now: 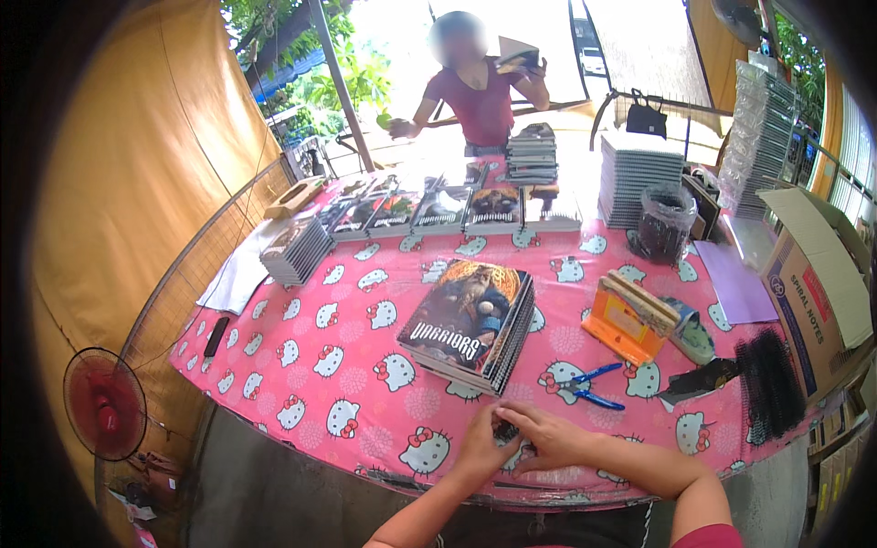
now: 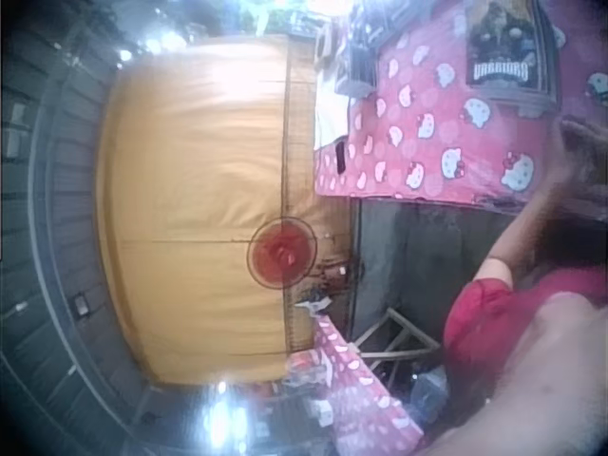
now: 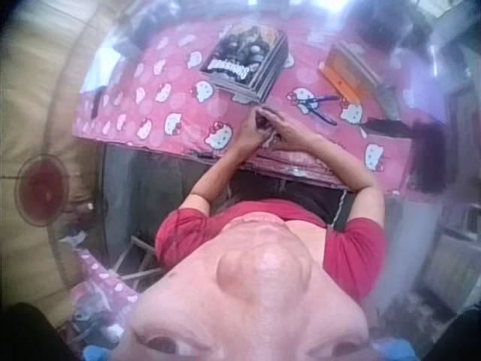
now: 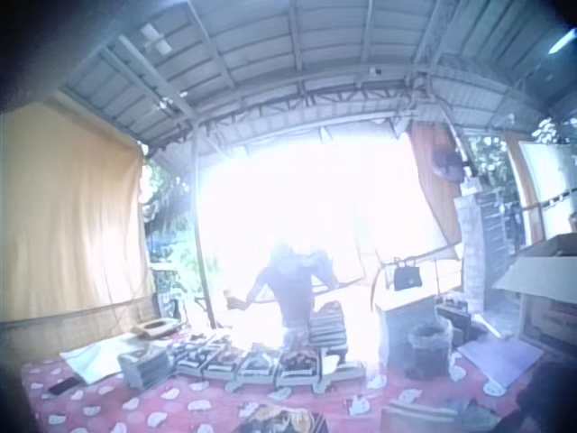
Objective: The person organizes notebooks by cutting a plastic spiral with shears, stacking the notebooks, and placing them into a large cardboard box.
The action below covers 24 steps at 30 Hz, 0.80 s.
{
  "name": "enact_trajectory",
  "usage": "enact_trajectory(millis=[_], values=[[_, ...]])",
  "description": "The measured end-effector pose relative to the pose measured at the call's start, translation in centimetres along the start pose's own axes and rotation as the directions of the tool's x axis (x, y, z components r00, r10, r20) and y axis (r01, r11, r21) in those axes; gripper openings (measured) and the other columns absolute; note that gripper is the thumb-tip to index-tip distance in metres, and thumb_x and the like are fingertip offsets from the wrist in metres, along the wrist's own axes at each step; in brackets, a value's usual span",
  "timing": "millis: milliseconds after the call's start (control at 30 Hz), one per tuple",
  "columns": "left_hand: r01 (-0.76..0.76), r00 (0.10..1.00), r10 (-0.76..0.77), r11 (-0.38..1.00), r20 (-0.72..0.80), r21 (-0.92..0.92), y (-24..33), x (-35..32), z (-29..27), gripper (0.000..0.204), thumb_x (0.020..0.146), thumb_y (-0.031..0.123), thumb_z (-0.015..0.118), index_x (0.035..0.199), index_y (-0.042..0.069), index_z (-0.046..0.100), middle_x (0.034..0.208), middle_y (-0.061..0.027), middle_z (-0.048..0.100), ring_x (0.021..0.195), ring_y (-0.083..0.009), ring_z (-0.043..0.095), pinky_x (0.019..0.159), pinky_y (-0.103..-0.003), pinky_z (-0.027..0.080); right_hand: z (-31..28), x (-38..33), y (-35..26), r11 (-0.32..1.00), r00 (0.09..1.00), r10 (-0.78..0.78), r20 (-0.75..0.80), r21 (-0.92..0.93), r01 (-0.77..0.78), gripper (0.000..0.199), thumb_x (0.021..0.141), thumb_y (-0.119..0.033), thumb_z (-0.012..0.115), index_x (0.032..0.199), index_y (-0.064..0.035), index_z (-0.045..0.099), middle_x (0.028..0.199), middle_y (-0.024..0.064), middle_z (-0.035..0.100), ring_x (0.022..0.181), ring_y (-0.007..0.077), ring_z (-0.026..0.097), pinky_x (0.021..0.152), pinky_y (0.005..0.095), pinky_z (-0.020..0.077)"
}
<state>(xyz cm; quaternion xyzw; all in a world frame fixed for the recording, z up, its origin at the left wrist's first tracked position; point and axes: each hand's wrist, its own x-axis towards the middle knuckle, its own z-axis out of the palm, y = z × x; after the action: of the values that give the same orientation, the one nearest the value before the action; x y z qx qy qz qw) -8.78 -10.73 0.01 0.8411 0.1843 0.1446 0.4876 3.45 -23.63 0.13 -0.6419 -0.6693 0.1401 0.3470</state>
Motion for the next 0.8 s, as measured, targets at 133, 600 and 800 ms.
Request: enact_trajectory(millis=[133, 600, 800], values=[[0.060, 0.972, -0.009, 0.975, 0.235, -0.212, -0.7, -0.9, -3.1, 0.058, 0.077, 0.013, 0.071, 0.124, -0.006, 0.043, 0.120, -0.0177, 0.055, 0.113, -0.0228, 0.055, 0.095, -0.031, 0.045, 1.2, 1.1, 0.3, 0.994, 0.996, 0.016, 0.090, -0.108, -0.006, 0.081, 0.075, -0.033, 0.069, 0.139, -0.0058, 0.026, 0.131, 0.0221, 0.040, 0.122, 0.0373, 0.040, 0.099, 0.0413, 0.0367], [-0.099, 0.995, 0.098, 0.992, -0.025, -0.078, -4.7, -0.6, -2.1, 0.024, 0.081, 0.018, 0.067, 0.099, 0.003, 0.063, 0.093, -0.0075, 0.065, 0.086, -0.0201, 0.061, 0.076, -0.031, 0.046, 2.6, -0.3, 1.7, 0.857, 0.965, -0.152, -0.214, -0.514, 0.021, 0.026, 0.077, -0.031, 0.064, 0.071, -0.0074, 0.055, 0.065, 0.0073, 0.051, 0.051, 0.0230, 0.056, 0.041, 0.0343, 0.0449], [-0.557, 0.830, 0.424, 0.648, 0.361, 0.519, -2.3, -1.5, -0.3, 0.055, 0.087, 0.046, 0.050, 0.131, 0.014, 0.046, 0.140, -0.0091, 0.039, 0.128, -0.0282, 0.035, 0.097, -0.056, 0.025, 0.2, -1.2, 3.5, 0.966, 0.863, 0.253, -0.438, 0.063, -0.252, 0.024, 0.077, -0.024, 0.067, 0.070, -0.0035, 0.057, 0.060, 0.0074, 0.053, 0.050, 0.0131, 0.051, 0.043, 0.0291, 0.0416]])
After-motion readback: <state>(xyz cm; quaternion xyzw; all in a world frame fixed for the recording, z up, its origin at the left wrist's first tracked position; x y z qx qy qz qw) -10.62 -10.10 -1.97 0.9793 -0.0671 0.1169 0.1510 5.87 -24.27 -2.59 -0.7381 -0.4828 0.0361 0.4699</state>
